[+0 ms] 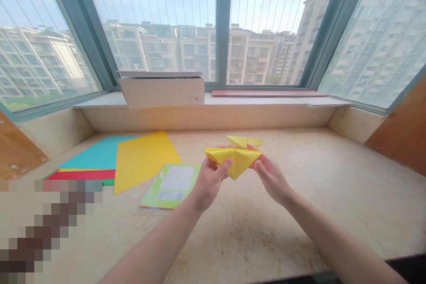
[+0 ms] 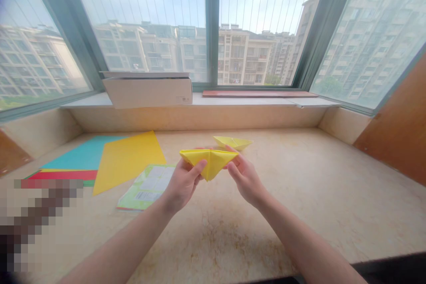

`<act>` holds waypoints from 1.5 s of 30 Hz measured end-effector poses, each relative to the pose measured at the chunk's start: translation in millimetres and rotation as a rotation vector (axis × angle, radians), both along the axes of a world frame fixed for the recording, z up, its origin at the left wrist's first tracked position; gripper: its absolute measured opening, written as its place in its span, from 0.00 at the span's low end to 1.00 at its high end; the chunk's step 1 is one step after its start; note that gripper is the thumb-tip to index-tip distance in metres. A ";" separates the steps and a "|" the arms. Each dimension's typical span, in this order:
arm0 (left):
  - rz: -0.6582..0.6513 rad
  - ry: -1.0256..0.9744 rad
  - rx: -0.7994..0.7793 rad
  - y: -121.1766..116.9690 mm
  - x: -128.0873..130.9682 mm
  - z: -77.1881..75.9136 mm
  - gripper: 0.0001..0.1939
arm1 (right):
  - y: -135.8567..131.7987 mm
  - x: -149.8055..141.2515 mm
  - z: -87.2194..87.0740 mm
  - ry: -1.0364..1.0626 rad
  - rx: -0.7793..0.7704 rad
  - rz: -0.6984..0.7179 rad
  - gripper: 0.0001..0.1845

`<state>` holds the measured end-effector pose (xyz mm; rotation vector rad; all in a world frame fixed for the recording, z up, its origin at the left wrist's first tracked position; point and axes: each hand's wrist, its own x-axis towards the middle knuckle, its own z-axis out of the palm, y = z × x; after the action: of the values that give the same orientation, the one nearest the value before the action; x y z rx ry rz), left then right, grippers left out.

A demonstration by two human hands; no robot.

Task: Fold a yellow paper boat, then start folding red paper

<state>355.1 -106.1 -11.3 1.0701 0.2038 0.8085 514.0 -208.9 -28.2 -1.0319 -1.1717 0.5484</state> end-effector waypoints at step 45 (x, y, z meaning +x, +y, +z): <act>-0.311 0.410 0.270 -10.0 -9.0 12.0 0.20 | -3.9 1.3 6.7 -0.129 -0.147 -0.242 0.33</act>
<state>346.1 -116.1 0.7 1.4769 0.2703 0.3348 515.3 -212.7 -21.5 -1.3315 -1.1109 0.3849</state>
